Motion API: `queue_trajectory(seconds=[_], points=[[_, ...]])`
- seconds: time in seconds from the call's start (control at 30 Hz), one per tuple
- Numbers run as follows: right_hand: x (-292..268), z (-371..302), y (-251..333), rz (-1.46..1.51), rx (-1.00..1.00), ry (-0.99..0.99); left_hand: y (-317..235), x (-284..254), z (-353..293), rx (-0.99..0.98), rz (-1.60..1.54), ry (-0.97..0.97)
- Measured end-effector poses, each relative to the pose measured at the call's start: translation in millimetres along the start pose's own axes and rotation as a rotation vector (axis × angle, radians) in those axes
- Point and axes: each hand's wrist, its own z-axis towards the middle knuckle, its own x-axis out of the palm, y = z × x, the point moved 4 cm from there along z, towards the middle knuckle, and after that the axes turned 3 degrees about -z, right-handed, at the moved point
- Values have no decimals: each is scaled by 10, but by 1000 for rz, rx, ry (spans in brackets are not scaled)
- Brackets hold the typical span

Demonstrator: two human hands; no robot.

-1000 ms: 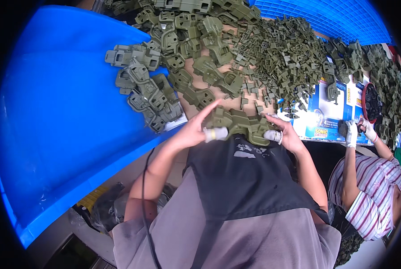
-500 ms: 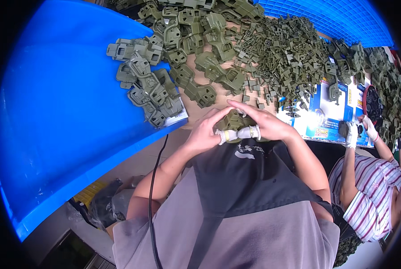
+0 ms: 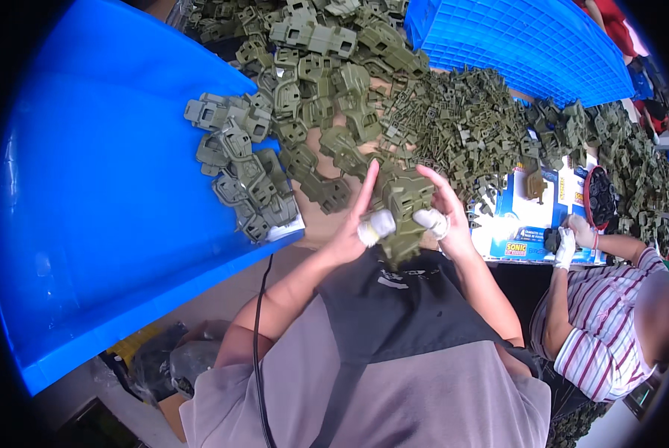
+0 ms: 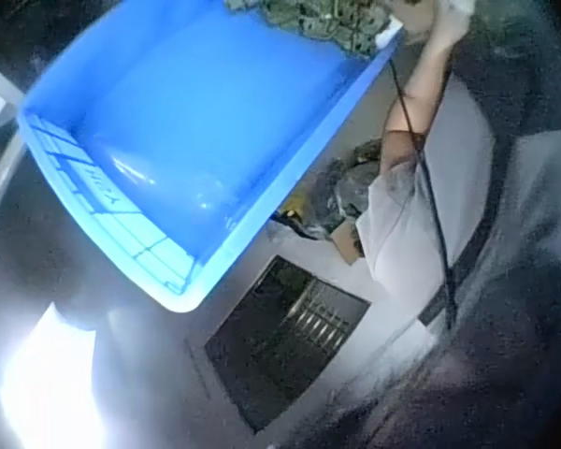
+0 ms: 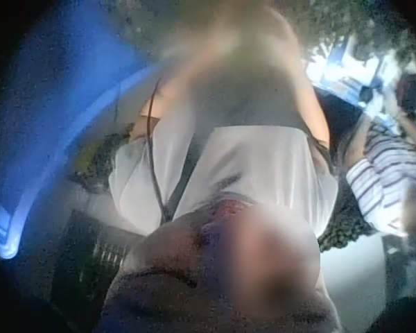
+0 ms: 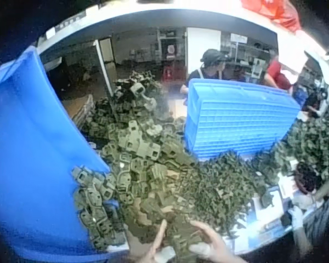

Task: The person assembles small green plastic components by hand, snapping pieces together and placing the finished units into a blue bin. The task involves repetitive picking, aligning, and joining of parts on a table surface.

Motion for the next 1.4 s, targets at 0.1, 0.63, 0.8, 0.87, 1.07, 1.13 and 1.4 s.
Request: queue_trajectory(seconds=[0.1, 0.63, 0.8, 0.87, 1.07, 1.13, 1.4], points=[[-77, -38, 391, -666, -357, 58, -210, 60, 159, -92, 98, 64], [-578, -520, 3, -94, -93, -253, -27, -166, -53, -166, 150, 106], [-700, -609, 4, -511, -231, -102, 6, -4, -74, -185, 76, 117], [-755, -691, 65, -380, -37, -92, 95, 39, -197, -190, 28, 109], [-682, -871, 165, -586, -157, -107, -53, 196, -267, -282, 49, 128], [-800, -873, 31, -441, -58, -215, 4, 222, -52, -302, 25, 122], [-1038, -699, 175, -409, -11, -184, 335, 308, 191, -327, 22, 163]])
